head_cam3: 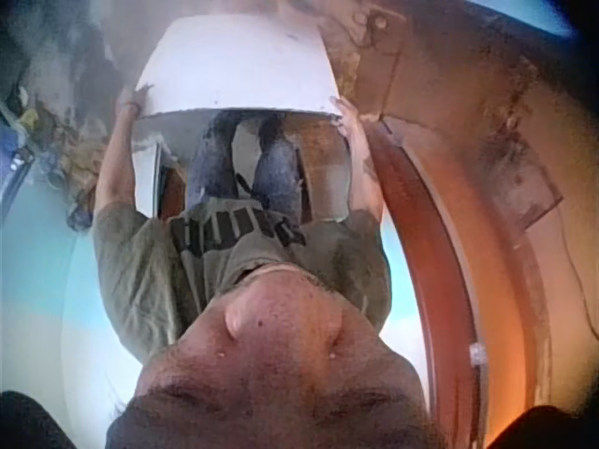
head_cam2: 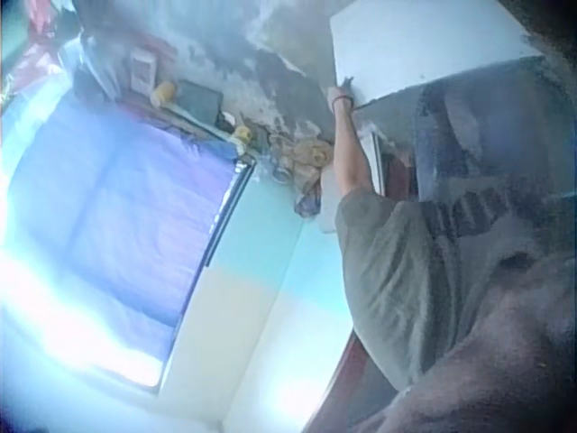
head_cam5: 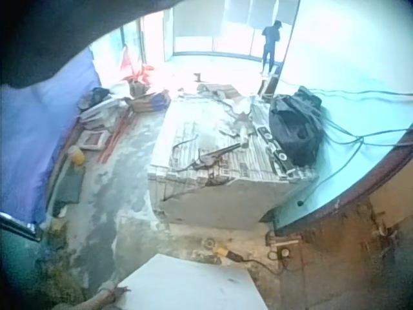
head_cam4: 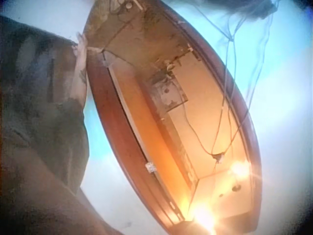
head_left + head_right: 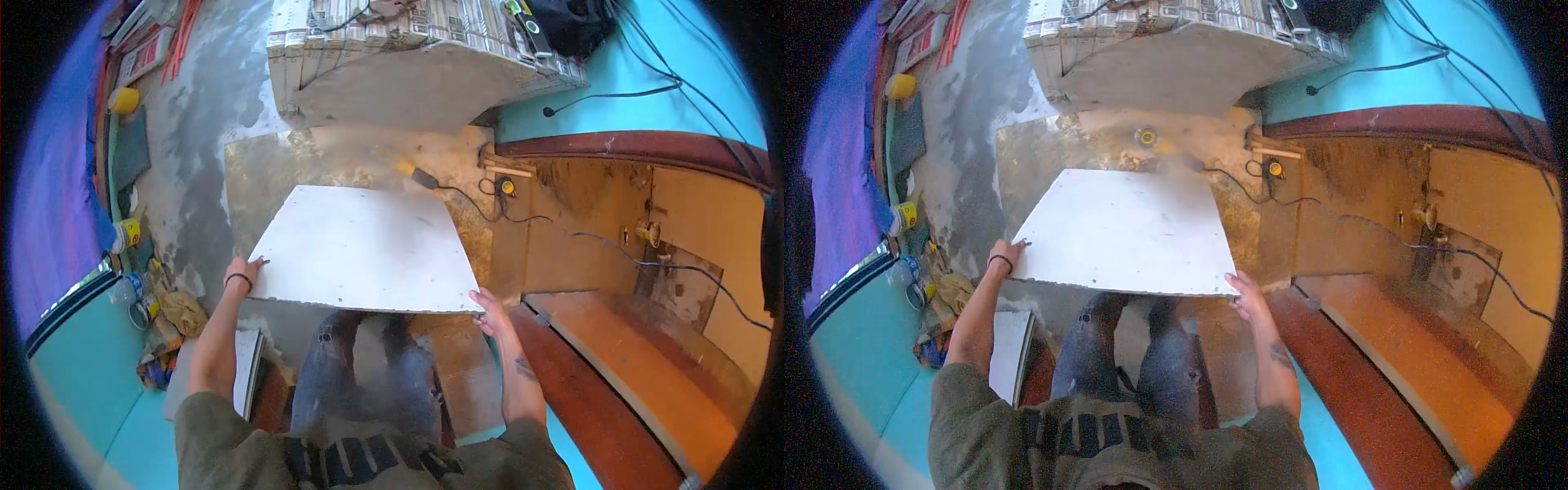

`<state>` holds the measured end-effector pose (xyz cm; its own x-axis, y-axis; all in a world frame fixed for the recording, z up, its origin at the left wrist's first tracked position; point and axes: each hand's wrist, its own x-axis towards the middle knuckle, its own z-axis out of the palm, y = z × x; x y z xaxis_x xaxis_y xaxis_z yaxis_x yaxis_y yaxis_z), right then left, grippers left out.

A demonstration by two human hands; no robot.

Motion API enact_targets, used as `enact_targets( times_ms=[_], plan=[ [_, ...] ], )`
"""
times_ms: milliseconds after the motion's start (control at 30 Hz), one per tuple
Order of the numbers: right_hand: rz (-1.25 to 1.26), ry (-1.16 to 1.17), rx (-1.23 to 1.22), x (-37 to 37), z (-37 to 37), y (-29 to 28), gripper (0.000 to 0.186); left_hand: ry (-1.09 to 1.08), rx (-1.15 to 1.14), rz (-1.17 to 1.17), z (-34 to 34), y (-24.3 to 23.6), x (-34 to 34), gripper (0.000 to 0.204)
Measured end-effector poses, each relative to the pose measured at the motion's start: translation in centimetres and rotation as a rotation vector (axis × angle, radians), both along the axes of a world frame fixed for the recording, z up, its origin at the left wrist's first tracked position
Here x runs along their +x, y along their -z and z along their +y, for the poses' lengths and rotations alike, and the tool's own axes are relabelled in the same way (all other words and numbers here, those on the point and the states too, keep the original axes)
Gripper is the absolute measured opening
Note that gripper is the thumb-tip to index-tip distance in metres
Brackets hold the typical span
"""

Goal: The person applies mortar to the floor and places large white tiles. They use a spirit level to check the alignment and an angle grinder to cut a tile before cleaning their hands in a bucket of water.

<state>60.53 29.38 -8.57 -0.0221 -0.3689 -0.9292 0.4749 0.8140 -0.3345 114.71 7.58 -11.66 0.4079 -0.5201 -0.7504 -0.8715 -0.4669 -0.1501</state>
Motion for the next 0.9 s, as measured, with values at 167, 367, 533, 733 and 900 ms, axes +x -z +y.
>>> enact_targets(
  times_ms=[167,367,533,733,900],
  plan=[
    [0.179,-0.078,0.043,1.1,3.9,4.3,0.028,0.016,-0.068,-0.007,4.6,3.2,-0.4,0.054],
    [0.174,-0.428,0.038,-1.0,9.6,10.3,0.036,0.057,-0.17,-0.007,12.4,9.8,0.6,0.055],
    [0.28,-0.641,0.162,2.1,15.1,16.7,0.039,-0.187,-0.225,0.241,20.6,19.4,8.2,0.044],
    [0.791,-0.624,0.152,6.6,22.1,24.1,0.048,-0.481,-0.103,0.418,24.0,26.3,7.4,0.034],
    [0.765,-0.578,0.27,9.0,26.4,32.3,0.05,-0.718,-0.107,0.631,28.3,34.0,10.4,0.038]
  ],
)
